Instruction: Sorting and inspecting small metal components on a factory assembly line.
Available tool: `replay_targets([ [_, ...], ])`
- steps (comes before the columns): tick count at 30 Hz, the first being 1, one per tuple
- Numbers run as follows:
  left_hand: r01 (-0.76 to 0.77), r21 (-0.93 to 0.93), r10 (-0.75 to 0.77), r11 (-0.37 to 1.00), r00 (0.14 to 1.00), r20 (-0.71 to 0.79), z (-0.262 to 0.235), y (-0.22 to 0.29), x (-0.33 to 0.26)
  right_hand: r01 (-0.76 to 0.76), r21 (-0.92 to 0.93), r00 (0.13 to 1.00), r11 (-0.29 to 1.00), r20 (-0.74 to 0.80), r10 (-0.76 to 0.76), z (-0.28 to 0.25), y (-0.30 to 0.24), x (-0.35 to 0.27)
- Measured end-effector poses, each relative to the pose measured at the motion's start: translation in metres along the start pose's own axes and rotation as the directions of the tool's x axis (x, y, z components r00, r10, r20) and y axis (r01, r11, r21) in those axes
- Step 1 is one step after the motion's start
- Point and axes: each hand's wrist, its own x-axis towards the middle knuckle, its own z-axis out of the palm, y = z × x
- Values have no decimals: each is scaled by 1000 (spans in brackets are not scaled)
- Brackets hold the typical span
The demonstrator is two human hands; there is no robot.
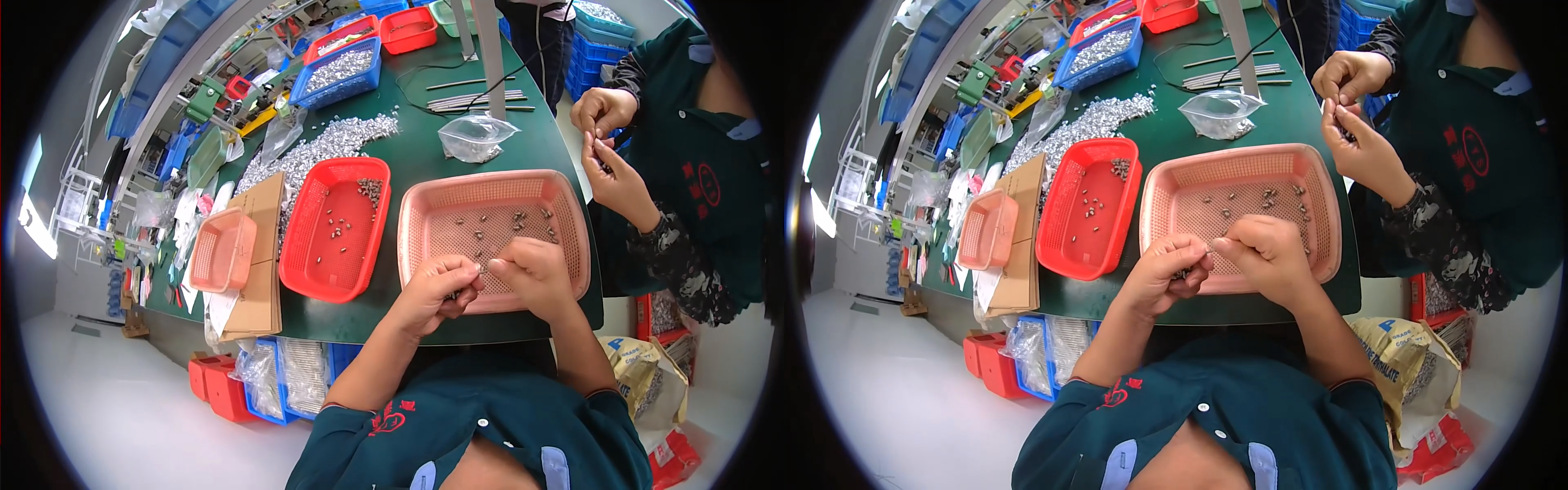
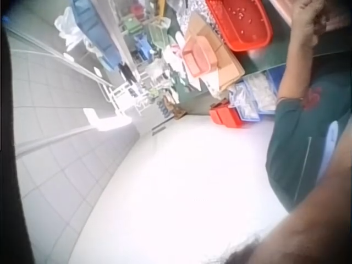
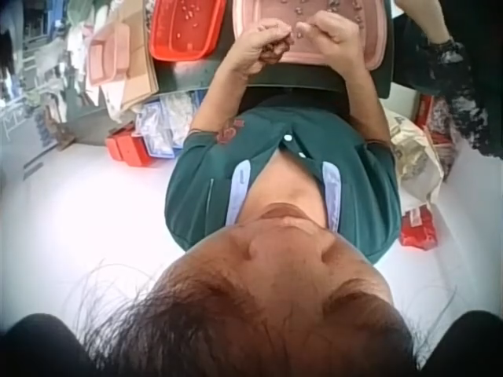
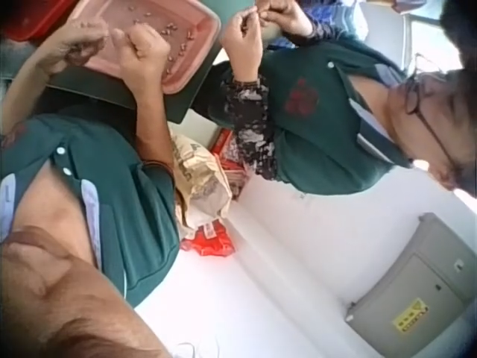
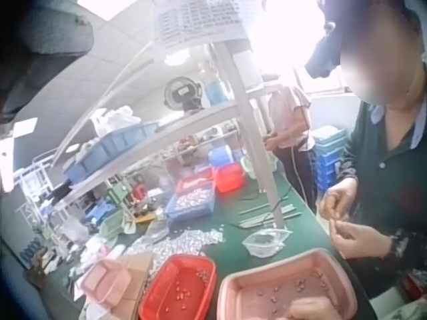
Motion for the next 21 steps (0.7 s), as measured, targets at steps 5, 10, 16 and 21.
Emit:
replay_targets([
  [5, 80, 114, -107, 990, 960, 258, -12, 5, 1, -480, 464, 873, 744, 169, 458, -5, 8, -3],
  [10, 104, -234, -86, 967, 992, 88, -15, 0, 9, -327, 365, 934, 872, -16, 357, 6, 7, -8],
  [16, 60, -400, -96, 914, 993, -71, -3, -8, 10, 117, -252, 972, 961, -171, -164, 24, -1, -7],
  [21, 26, -450, -64, 893, 995, -71, 3, -12, 10, 196, -406, 940, 892, -181, -289, 25, -2, -2],
])
